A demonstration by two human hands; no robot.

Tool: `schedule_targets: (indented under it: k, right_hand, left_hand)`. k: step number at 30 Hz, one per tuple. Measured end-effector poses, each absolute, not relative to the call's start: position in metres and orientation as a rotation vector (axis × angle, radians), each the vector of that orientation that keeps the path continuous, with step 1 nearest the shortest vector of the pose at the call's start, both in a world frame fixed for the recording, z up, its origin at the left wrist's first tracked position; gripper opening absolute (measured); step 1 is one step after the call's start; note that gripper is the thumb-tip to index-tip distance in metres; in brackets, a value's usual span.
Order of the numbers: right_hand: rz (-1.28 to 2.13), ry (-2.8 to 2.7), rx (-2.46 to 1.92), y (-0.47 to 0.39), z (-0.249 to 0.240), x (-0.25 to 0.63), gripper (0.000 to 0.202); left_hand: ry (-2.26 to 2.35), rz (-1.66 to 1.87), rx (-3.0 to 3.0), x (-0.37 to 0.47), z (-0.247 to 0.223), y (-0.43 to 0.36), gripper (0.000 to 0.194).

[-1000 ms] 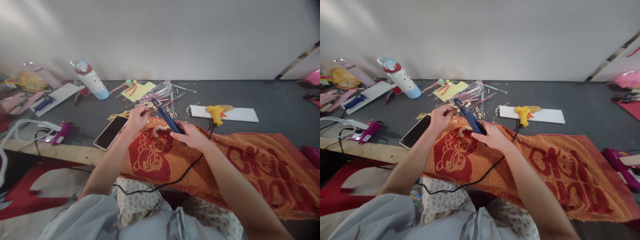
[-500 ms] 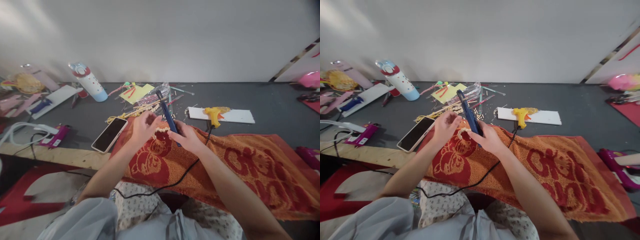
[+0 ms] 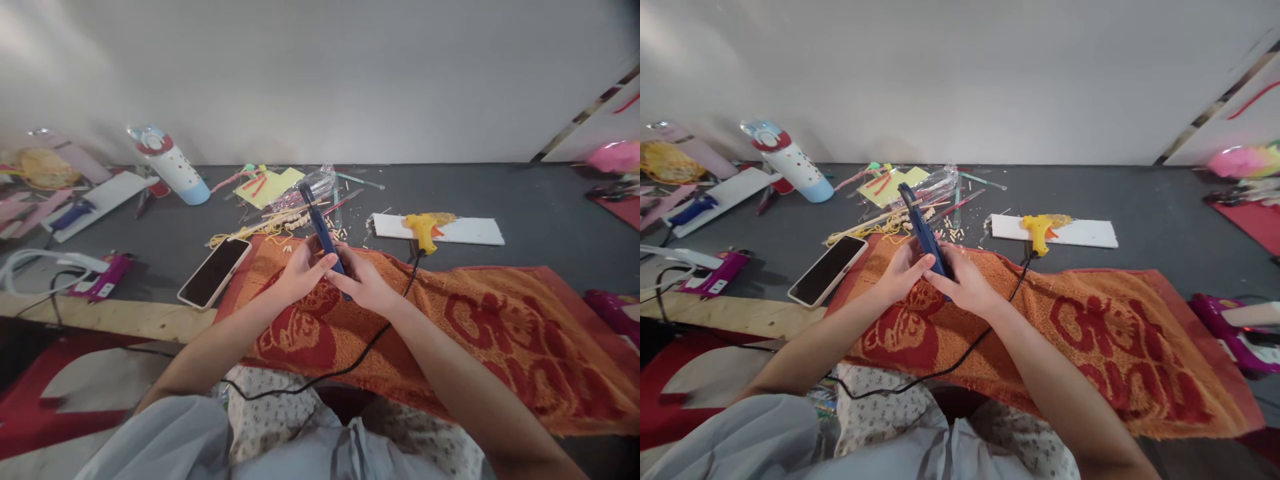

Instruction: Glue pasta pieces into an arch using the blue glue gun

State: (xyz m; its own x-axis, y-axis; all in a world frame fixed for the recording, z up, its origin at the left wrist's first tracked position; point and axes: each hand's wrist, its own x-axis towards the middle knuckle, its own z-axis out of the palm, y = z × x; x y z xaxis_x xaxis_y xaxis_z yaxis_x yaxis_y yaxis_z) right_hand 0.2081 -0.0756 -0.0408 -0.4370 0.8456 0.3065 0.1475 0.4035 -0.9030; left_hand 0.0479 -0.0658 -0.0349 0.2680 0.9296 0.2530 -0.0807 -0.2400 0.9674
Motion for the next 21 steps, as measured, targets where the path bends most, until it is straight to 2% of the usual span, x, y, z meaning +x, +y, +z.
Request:
schedule_targets:
  k: [21]
  right_hand:
    - [1.118, -1.826, -0.953, -0.076, -0.033, 0.209, 0.043]
  left_hand:
    - [0.926, 1.188, 1.567, 0.051, -0.038, -0.061, 0.060]
